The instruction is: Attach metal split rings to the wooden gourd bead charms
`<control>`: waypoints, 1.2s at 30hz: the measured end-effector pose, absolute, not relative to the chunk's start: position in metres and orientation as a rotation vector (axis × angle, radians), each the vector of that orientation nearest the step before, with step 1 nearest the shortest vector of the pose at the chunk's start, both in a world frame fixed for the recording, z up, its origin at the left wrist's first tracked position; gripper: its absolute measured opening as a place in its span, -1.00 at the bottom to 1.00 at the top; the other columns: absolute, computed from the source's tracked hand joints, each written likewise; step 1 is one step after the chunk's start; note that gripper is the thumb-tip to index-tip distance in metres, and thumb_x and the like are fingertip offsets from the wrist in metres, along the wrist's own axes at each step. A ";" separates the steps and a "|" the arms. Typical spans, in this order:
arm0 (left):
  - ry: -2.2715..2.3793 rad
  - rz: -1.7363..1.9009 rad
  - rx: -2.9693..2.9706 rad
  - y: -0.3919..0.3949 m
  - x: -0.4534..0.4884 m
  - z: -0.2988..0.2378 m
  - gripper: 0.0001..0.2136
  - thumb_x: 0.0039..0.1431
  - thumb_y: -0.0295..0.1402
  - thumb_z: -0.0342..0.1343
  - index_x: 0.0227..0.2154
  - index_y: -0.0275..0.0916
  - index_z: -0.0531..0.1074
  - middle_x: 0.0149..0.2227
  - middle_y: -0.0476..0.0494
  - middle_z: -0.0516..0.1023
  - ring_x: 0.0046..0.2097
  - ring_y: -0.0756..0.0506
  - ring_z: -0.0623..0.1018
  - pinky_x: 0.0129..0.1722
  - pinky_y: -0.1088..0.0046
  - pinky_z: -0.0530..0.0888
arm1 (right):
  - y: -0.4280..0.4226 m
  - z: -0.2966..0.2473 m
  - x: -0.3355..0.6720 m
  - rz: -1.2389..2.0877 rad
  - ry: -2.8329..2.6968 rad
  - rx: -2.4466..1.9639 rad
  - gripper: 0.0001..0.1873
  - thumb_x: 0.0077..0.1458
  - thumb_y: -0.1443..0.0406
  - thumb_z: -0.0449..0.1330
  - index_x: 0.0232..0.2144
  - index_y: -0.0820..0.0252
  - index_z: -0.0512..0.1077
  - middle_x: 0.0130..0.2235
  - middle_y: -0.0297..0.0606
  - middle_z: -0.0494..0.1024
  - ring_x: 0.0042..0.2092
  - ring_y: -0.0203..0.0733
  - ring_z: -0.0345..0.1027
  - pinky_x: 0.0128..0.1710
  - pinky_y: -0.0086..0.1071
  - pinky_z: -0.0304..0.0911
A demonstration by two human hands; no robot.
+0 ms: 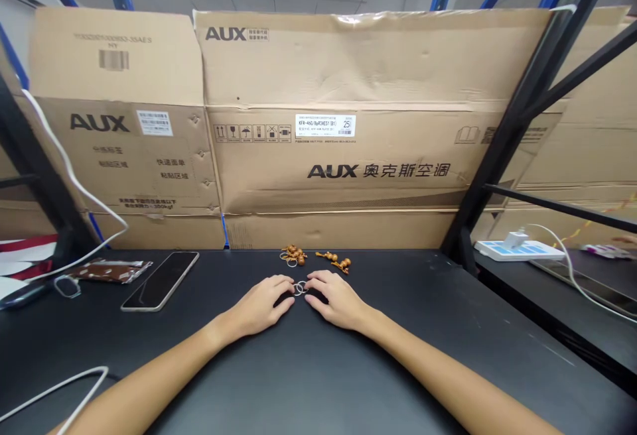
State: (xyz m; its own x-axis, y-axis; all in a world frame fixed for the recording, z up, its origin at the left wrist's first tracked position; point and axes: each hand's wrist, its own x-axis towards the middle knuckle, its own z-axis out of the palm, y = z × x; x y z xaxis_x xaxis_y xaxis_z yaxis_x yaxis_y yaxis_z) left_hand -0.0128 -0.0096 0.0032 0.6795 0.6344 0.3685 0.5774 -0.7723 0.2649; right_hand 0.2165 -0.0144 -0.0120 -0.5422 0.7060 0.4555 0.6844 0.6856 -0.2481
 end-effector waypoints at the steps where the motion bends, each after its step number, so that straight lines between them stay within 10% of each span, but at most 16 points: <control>1: 1.033 0.687 2.770 -0.009 -0.013 0.003 -0.85 0.27 -0.32 -0.03 -0.18 -0.17 0.40 -0.02 -0.15 0.45 0.00 -0.16 0.45 0.03 0.28 0.38 | -0.014 -0.012 0.216 0.046 -2.365 -1.073 -0.80 0.20 0.24 0.09 -0.16 0.14 0.42 0.00 -0.16 0.43 0.02 -0.11 0.28 0.04 -0.21 0.20; 22: 1.806 0.807 2.707 0.000 -0.016 -0.015 -0.65 0.19 -0.10 0.02 -0.20 -0.32 0.40 0.02 -0.39 0.40 0.06 -0.34 0.40 0.00 0.05 0.35 | -0.013 -0.015 0.219 0.038 -2.468 -1.069 -0.63 0.25 0.21 0.02 0.08 0.03 0.34 0.17 -0.12 0.31 0.20 -0.03 0.14 0.14 -0.09 0.13; 28: 1.100 0.751 2.898 -0.006 -0.015 -0.002 -0.58 0.26 -0.20 -0.01 0.15 -0.18 0.23 0.22 -0.22 0.25 0.23 -0.21 0.26 0.19 0.17 0.26 | -0.006 -0.017 0.219 -0.163 -2.195 -1.326 -0.64 0.20 0.19 0.07 0.02 0.16 0.37 0.10 -0.09 0.37 0.16 0.00 0.16 0.15 -0.09 0.09; 36: 0.935 0.595 2.799 -0.012 -0.014 0.004 -0.67 0.30 -0.24 -0.04 0.08 -0.12 0.32 0.14 -0.13 0.39 0.16 -0.14 0.37 0.16 0.26 0.31 | 0.010 -0.023 0.231 -0.301 -1.964 -1.820 -0.72 0.14 0.35 0.05 -0.11 0.32 0.41 0.01 0.06 0.41 0.03 0.11 0.24 -0.04 -0.11 0.21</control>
